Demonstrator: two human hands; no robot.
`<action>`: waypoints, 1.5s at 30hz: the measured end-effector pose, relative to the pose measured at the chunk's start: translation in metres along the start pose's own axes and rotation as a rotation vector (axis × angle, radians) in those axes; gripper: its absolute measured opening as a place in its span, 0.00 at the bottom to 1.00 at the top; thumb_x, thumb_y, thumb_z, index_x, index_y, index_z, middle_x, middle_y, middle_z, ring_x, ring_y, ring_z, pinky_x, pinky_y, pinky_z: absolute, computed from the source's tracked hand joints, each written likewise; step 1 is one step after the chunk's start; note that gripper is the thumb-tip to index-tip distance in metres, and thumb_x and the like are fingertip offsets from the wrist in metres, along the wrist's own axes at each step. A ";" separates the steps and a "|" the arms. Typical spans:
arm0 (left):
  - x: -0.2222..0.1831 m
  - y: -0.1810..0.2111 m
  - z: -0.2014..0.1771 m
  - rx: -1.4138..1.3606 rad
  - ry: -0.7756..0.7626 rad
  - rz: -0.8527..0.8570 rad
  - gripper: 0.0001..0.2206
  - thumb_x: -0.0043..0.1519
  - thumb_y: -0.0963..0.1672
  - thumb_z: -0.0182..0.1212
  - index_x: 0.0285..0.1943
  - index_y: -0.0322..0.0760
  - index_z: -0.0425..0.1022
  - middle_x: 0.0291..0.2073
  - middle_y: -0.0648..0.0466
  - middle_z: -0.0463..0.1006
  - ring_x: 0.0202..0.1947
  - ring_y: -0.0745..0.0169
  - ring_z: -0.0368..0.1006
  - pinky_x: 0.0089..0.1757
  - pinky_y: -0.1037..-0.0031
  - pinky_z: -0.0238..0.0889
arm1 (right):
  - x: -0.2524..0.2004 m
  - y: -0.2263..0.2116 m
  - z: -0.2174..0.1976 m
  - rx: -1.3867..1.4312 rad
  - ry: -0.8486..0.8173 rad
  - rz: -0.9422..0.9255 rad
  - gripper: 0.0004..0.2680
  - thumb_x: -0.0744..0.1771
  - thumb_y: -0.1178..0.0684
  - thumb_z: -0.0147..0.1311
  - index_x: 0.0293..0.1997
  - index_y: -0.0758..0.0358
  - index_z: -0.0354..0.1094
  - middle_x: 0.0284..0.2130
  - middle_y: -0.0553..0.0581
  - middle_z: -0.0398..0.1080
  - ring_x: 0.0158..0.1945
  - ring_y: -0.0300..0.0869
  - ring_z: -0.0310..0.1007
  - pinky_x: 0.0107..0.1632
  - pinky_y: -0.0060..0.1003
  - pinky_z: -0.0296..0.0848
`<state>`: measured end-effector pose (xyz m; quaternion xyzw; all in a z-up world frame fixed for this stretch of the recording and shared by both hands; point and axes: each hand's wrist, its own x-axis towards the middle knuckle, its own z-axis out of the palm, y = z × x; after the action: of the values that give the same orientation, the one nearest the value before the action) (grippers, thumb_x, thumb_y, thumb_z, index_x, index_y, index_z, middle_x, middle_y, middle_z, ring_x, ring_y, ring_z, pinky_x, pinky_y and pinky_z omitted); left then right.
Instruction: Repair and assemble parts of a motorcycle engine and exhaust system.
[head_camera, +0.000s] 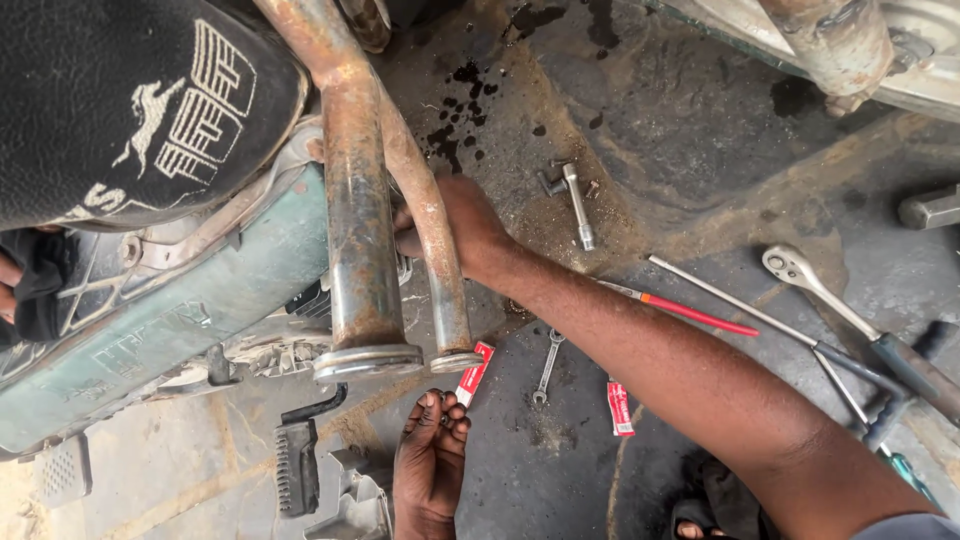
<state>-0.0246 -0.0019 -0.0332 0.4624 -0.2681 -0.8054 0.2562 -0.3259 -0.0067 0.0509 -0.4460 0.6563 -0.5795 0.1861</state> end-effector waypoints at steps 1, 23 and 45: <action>0.000 0.000 0.001 -0.002 -0.002 -0.002 0.07 0.63 0.43 0.63 0.46 0.34 0.76 0.35 0.51 0.82 0.36 0.61 0.77 0.40 0.72 0.71 | -0.001 -0.001 0.000 -0.022 0.014 0.009 0.08 0.57 0.54 0.72 0.32 0.58 0.78 0.27 0.51 0.78 0.34 0.39 0.81 0.47 0.39 0.77; 0.021 -0.007 0.024 0.041 -0.059 0.068 0.05 0.64 0.40 0.62 0.46 0.33 0.76 0.37 0.47 0.82 0.36 0.59 0.79 0.39 0.72 0.74 | 0.001 0.009 -0.008 -0.081 0.171 -0.426 0.09 0.59 0.50 0.72 0.31 0.59 0.77 0.28 0.54 0.76 0.37 0.46 0.79 0.45 0.46 0.75; 0.035 -0.024 0.120 0.207 -0.178 0.084 0.10 0.60 0.38 0.66 0.50 0.28 0.78 0.39 0.46 0.82 0.38 0.58 0.80 0.40 0.73 0.77 | -0.136 0.073 -0.059 0.400 -0.165 -0.116 0.09 0.65 0.58 0.64 0.51 0.58 0.77 0.37 0.51 0.78 0.39 0.36 0.79 0.40 0.31 0.79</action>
<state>-0.1497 0.0159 -0.0192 0.4015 -0.3902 -0.8000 0.2157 -0.3258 0.1321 -0.0385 -0.4831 0.4840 -0.6695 0.2900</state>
